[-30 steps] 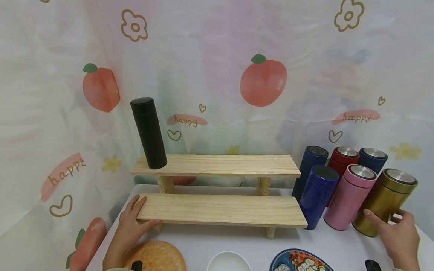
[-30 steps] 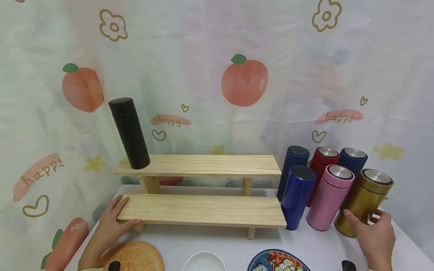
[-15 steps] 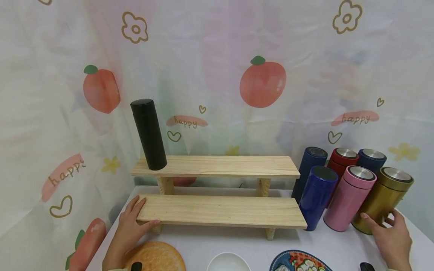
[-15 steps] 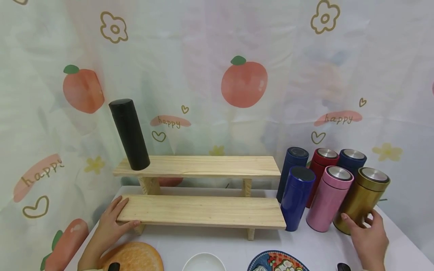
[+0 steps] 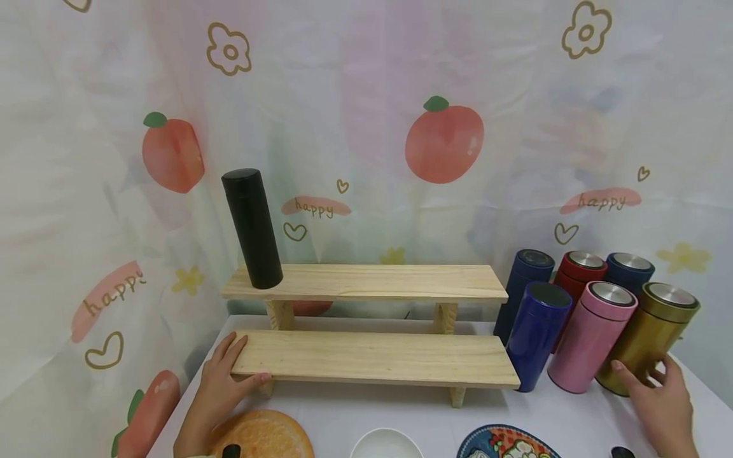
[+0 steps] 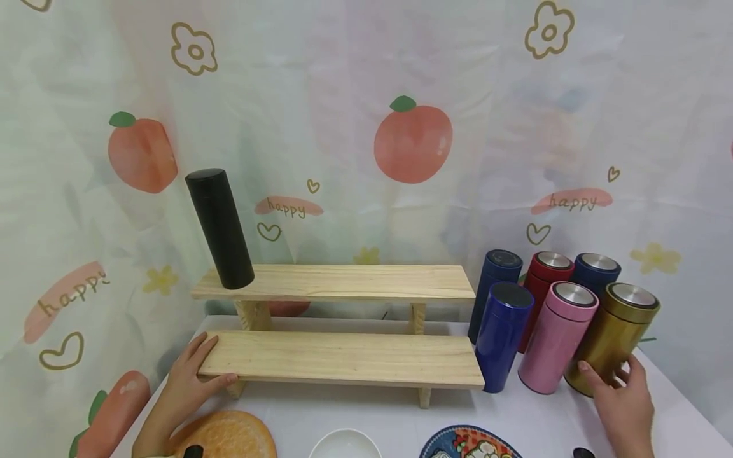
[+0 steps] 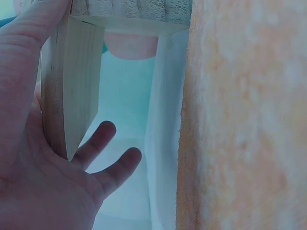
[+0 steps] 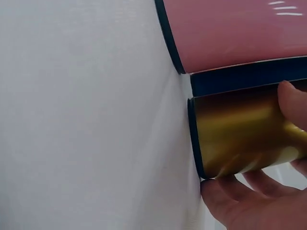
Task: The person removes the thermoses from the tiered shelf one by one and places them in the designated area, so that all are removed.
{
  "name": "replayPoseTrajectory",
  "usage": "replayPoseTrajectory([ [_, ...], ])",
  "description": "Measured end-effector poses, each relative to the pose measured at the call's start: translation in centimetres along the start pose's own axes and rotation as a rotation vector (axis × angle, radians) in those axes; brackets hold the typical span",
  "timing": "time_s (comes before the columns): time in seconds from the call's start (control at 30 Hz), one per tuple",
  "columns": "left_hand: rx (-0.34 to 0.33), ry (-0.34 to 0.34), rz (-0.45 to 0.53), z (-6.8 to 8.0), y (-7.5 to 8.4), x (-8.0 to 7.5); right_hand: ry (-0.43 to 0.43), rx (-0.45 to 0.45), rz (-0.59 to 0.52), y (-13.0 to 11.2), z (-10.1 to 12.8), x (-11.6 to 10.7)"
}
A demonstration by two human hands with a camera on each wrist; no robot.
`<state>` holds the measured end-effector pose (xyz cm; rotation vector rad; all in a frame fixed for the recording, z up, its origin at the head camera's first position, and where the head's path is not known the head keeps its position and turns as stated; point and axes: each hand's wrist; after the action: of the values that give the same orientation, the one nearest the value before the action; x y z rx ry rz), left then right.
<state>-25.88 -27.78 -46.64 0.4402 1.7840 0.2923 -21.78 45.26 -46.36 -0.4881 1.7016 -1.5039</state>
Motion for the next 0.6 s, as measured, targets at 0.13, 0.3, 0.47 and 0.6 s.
replayPoseTrajectory([
  [0.13,0.005,0.009,0.002,0.0,0.0,0.0,-0.026,0.006,-0.027,-0.4,-0.2,-0.2],
  [0.3,0.004,0.005,-0.008,-0.1,0.1,0.0,0.062,-0.031,-0.158,-2.5,1.1,-0.2],
  [0.47,0.006,0.003,-0.008,-0.1,0.2,0.0,0.228,-0.131,-0.288,-5.2,3.1,-0.3],
  [0.6,-0.011,-0.012,0.0,0.0,0.2,-0.2,0.269,-0.228,-0.336,-7.1,4.1,-0.4],
])
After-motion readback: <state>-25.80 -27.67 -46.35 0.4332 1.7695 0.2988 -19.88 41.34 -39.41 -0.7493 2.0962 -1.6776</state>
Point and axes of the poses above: each hand's wrist, its own z-axis away from the middle knuckle, its own x-axis out of the palm, y = z × x, and after that the axes turned 14 degrees about -z, right-handed
